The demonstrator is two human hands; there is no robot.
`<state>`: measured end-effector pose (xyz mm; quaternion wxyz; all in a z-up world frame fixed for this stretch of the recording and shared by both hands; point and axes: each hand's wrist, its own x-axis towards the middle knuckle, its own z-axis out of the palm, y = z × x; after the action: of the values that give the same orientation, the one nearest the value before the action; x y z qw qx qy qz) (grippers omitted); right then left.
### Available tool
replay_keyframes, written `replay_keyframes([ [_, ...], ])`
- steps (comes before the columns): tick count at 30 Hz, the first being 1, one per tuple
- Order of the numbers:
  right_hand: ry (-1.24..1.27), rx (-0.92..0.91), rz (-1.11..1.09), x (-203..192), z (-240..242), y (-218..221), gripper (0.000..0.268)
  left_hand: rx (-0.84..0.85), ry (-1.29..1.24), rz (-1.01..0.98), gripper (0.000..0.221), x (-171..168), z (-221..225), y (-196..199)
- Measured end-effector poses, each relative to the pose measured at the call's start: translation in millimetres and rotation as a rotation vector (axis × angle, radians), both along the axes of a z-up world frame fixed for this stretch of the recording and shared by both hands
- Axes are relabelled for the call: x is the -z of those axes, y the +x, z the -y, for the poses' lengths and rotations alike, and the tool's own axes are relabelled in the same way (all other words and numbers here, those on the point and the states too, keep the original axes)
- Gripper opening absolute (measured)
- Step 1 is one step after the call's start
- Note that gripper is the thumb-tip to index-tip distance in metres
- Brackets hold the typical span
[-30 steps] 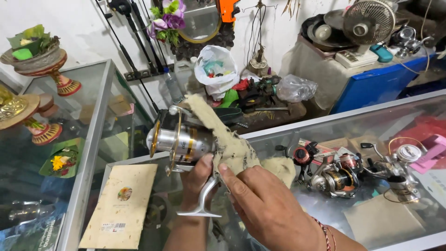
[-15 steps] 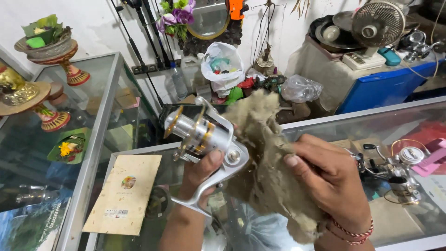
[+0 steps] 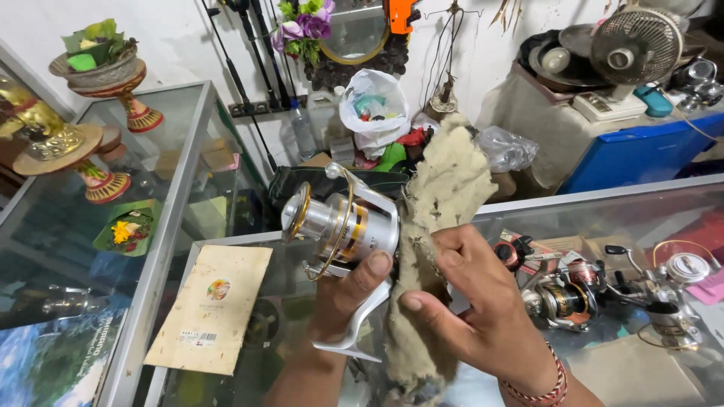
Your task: Cleaning and assembling a fishing reel on a glass display counter.
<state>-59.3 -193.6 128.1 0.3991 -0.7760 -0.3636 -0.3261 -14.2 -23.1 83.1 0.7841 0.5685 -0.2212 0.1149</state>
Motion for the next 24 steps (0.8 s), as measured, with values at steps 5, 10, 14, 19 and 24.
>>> replay_keyframes([
  [5,-0.068,0.054,-0.027,0.0,2.9,-0.7,0.027,0.030,-0.139,-0.037,0.048,-1.9,6.8,-3.3],
  [10,-0.106,0.121,0.002,5.0,8.4,-5.1,0.030,0.002,-0.202,0.024,0.038,4.7,9.5,-2.0],
  [14,-0.140,0.179,0.073,5.6,9.5,-6.5,0.037,0.123,-0.140,-0.109,0.037,-4.4,8.6,-10.9],
  [19,-0.177,0.245,0.140,6.1,11.8,-14.4,0.031,0.199,-0.494,-0.182,0.048,8.1,12.9,-8.5],
  [24,-0.135,0.226,0.129,1.2,14.6,-23.3,0.030,0.106,0.032,-0.175,0.066,0.2,1.3,-18.6],
])
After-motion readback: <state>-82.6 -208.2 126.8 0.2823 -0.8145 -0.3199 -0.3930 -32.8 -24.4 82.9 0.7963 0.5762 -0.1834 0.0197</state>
